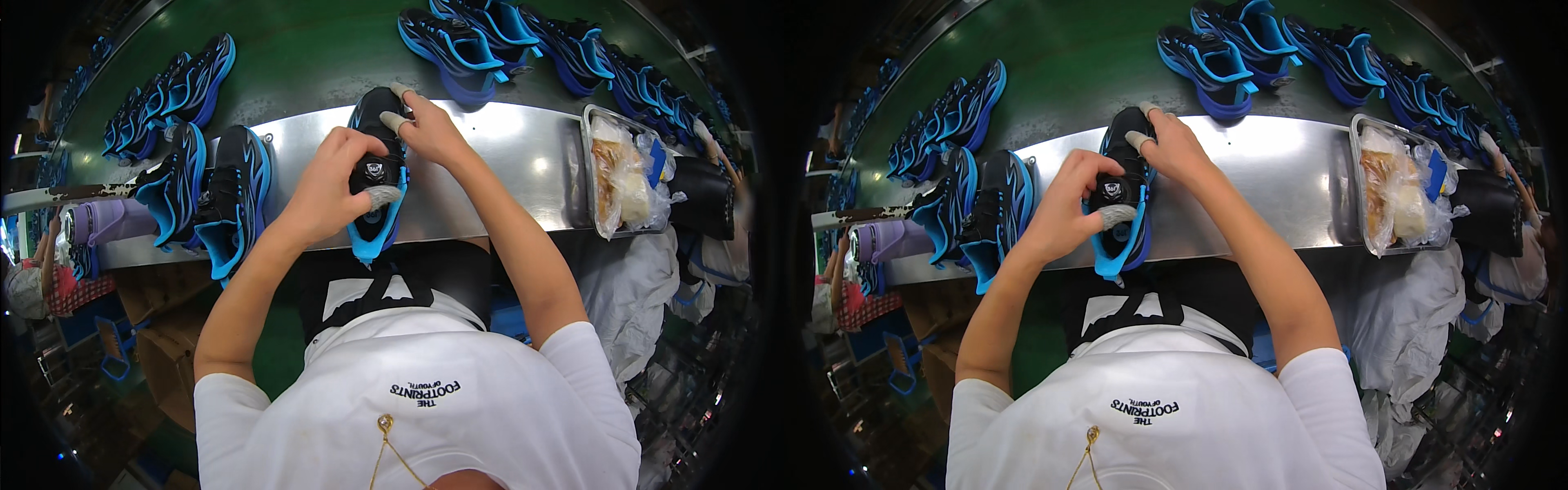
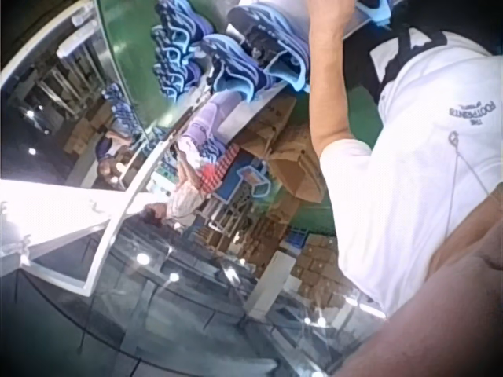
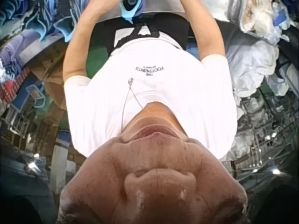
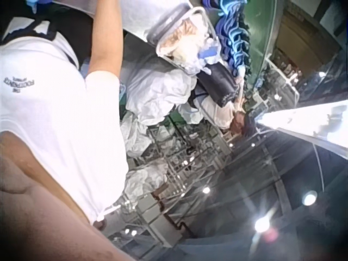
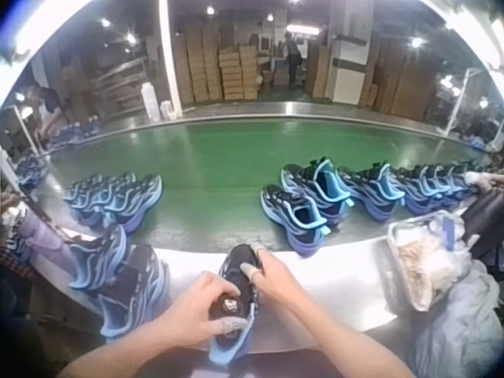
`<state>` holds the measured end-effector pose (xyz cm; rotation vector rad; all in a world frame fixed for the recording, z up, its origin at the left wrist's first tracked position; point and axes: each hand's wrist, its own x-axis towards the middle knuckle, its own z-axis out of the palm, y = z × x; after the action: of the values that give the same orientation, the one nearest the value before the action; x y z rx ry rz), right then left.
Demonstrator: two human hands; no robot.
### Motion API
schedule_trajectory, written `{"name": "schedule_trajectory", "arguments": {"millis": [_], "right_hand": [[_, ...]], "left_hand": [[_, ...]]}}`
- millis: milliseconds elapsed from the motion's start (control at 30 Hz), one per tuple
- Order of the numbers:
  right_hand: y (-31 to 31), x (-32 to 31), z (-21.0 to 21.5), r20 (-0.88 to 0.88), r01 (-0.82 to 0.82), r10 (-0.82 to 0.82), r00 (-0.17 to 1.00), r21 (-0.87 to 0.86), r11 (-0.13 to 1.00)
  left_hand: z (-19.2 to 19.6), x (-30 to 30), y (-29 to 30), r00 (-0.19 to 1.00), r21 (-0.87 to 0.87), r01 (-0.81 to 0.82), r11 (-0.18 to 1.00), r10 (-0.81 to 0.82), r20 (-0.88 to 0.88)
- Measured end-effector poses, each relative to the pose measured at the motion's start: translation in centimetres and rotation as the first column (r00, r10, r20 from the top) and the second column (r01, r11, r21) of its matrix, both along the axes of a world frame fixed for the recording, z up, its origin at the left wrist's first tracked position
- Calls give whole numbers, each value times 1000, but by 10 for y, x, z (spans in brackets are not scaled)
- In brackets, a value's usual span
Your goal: The person wipes and adjusts sneakers on a metal bench using cloth finger covers before placing them onto a conveyor belt.
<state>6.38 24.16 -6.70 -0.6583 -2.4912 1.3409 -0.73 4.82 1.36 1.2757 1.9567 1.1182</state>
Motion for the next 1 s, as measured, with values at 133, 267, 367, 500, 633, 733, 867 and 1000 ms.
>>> {"name": "schedule_trajectory", "arguments": {"millis": [133,267,367,500,633,733,867,1000], "right_hand": [[1,-9,3,24,-13,12,1000,49,999],[5,-9,-2,67,-13,5,998,122,992],[3,-10,3,96,6,-18,995,122,993],[4,-11,2,68,-4,-3,998,99,995],[6,-10,-3,66,7,-15,998,115,993],[5,-10,2,61,-7,3,998,76,997],[5,-8,0,91,-9,3,996,68,998],[8,-9,-3,53,11,-16,998,84,996]], "left_hand": [[-1,-10,-1,980,-56,136,989,-126,156],[4,-5,1,996,48,82,995,-81,-23],[3,-4,4,999,-20,49,999,-49,-13],[2,-12,-2,979,8,109,994,-109,170],[-4,-2,7,991,9,39,999,-38,-127],[-5,-12,5,1000,-25,17,1000,-17,15],[-9,-21,-4,946,-17,146,989,-135,294],[-13,-11,5,959,68,111,992,-89,-269]]}}
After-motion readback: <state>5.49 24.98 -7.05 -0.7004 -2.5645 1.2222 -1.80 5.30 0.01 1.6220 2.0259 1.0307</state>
